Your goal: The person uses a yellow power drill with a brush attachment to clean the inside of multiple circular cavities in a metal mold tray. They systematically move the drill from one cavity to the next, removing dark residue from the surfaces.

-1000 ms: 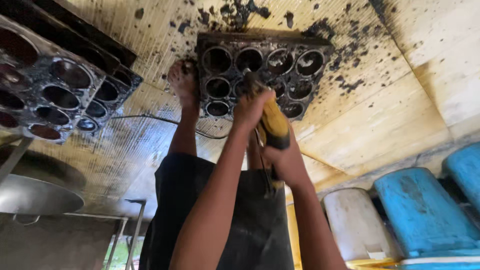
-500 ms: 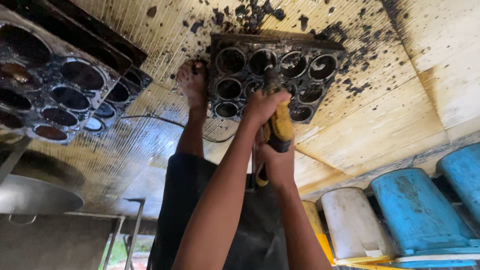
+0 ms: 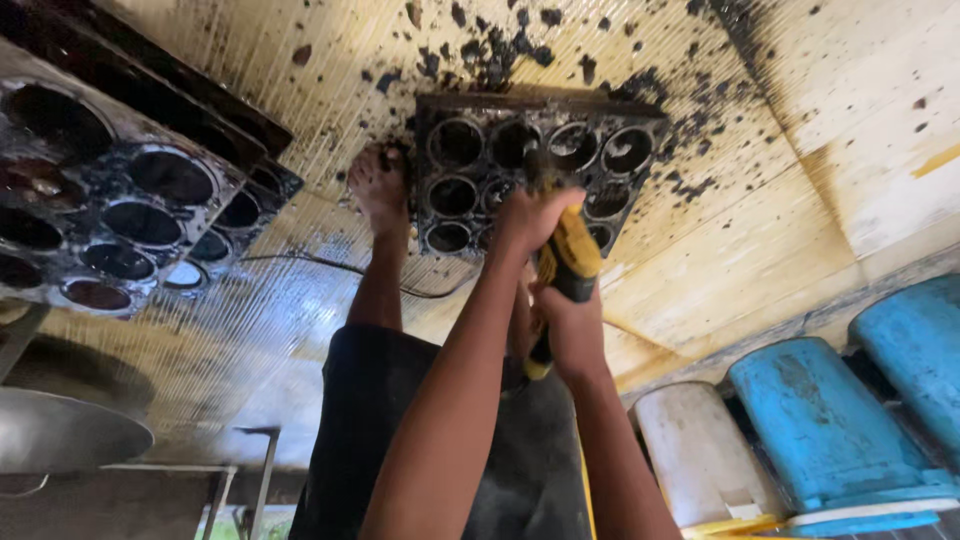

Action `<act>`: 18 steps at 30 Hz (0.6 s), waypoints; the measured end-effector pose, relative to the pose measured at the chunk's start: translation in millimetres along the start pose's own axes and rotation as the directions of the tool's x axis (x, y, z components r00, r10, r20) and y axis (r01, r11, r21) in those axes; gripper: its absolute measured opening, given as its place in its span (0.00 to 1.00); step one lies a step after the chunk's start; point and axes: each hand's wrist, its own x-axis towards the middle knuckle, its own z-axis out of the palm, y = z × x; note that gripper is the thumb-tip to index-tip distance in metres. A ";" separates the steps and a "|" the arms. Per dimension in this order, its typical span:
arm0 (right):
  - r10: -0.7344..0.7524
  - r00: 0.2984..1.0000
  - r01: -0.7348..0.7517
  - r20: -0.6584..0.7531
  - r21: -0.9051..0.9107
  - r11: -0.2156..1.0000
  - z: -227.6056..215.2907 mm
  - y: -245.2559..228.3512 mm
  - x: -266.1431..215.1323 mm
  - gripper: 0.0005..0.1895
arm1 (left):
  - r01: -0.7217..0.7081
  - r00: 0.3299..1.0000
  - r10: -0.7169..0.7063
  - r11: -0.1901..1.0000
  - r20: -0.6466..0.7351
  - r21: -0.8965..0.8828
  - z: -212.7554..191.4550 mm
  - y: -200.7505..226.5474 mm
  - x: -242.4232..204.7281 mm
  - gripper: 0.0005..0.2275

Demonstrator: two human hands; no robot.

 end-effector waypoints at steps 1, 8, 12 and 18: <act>0.027 0.997 -0.027 0.069 -0.008 1.000 0.7 -1.8 -7.1 0.21 | 0.054 0.998 -0.055 0.998 0.021 0.036 -5.9 -8.4 -11.2 0.24; -0.175 0.939 0.229 0.294 -0.158 0.961 30.8 -8.0 -36.1 0.51 | 0.088 0.995 -0.048 0.862 0.093 -0.499 -68.4 -46.8 -46.2 0.21; -0.238 0.953 0.260 0.188 -0.102 0.960 72.2 2.6 -22.3 0.49 | 0.026 1.000 -0.024 0.954 0.010 -0.299 -89.7 -49.6 -14.2 0.20; 0.019 0.971 0.030 0.239 -0.201 0.979 84.1 -0.2 -30.0 0.42 | 0.152 0.988 -0.151 0.971 0.020 -0.185 -109.8 -36.2 -21.1 0.23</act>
